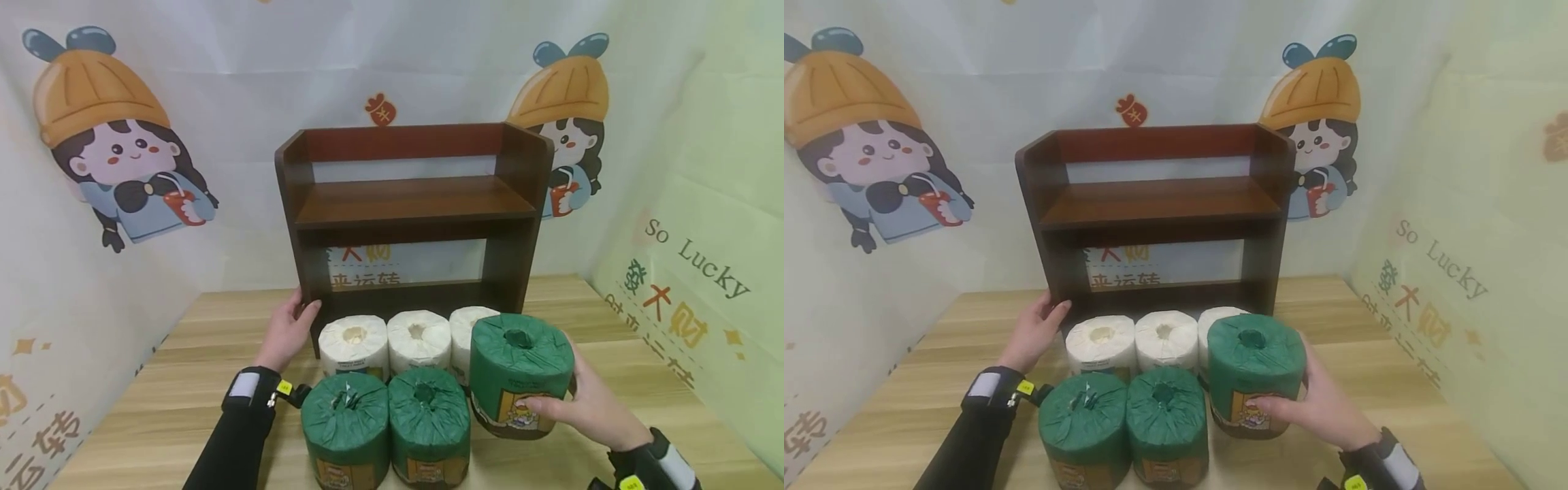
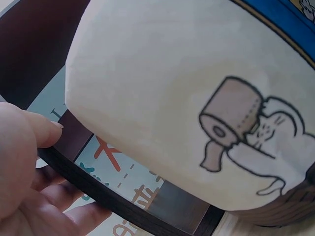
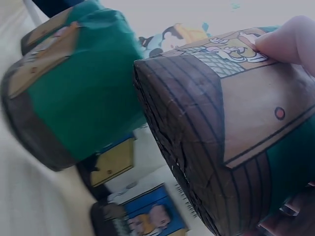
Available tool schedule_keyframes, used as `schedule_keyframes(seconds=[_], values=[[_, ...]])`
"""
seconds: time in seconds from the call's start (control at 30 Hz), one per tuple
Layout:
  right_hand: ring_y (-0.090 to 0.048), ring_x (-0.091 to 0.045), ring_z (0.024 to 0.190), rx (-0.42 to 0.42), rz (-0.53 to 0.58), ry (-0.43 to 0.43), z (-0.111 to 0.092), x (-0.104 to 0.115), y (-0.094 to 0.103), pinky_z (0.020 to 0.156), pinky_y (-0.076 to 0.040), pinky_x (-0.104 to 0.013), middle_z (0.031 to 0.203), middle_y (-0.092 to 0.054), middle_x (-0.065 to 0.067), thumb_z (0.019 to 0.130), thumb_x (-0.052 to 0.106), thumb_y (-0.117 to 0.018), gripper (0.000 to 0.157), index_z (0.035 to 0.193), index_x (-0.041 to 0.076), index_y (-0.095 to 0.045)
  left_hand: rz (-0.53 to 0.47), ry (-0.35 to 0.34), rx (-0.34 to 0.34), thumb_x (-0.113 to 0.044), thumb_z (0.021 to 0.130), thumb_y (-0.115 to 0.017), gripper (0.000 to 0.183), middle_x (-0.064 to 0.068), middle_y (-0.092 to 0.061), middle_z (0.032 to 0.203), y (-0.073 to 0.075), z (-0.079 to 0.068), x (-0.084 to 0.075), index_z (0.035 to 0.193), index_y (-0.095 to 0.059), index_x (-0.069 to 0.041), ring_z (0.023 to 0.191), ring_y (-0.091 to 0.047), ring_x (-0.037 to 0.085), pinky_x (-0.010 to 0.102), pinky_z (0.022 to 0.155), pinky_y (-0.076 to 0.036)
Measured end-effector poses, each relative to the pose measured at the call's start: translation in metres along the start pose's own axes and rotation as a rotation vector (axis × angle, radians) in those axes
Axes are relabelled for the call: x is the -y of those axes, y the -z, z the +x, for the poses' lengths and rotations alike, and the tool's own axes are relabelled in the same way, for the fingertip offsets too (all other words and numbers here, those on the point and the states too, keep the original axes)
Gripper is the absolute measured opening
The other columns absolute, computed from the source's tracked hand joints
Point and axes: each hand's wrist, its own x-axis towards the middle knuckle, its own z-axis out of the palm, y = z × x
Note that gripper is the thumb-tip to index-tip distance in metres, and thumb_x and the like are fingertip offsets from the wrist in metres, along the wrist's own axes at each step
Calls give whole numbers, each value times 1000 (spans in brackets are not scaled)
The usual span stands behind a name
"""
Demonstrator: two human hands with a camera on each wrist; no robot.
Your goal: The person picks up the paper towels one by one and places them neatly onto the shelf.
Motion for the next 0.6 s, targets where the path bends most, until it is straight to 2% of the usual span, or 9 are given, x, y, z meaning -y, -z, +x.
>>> schedule_keyframes(seconds=[0.3, 0.5, 0.6], values=[[-48, -29, 119, -15, 58, 41, 39, 12, 15, 91, -51, -31, 139, -45, -10, 81, -1, -70, 86, 152, 16, -24, 17, 15, -8, -26, 105, -53, 57, 15, -37, 150, 1, -1, -2, 155, -29, -13, 128, -42, 27, 50, 102, -42], [-50, -27, 117, -57, 33, -8, 57, 25, 25, 90, -50, -36, 136, -47, -9, 85, 3, -69, 84, 153, 18, -23, 14, 35, -6, -29, 105, -53, 58, 14, -37, 150, 2, -2, -2, 156, -29, -14, 128, -42, 26, 50, 103, -42], [-50, -26, 116, -84, 26, -13, 66, 31, 30, 90, -50, -32, 134, -48, -8, 86, 4, -67, 80, 152, 18, -24, 9, 34, -7, -29, 105, -53, 58, 14, -37, 150, 1, -1, -2, 156, -29, -15, 129, -41, 26, 49, 103, -41]])
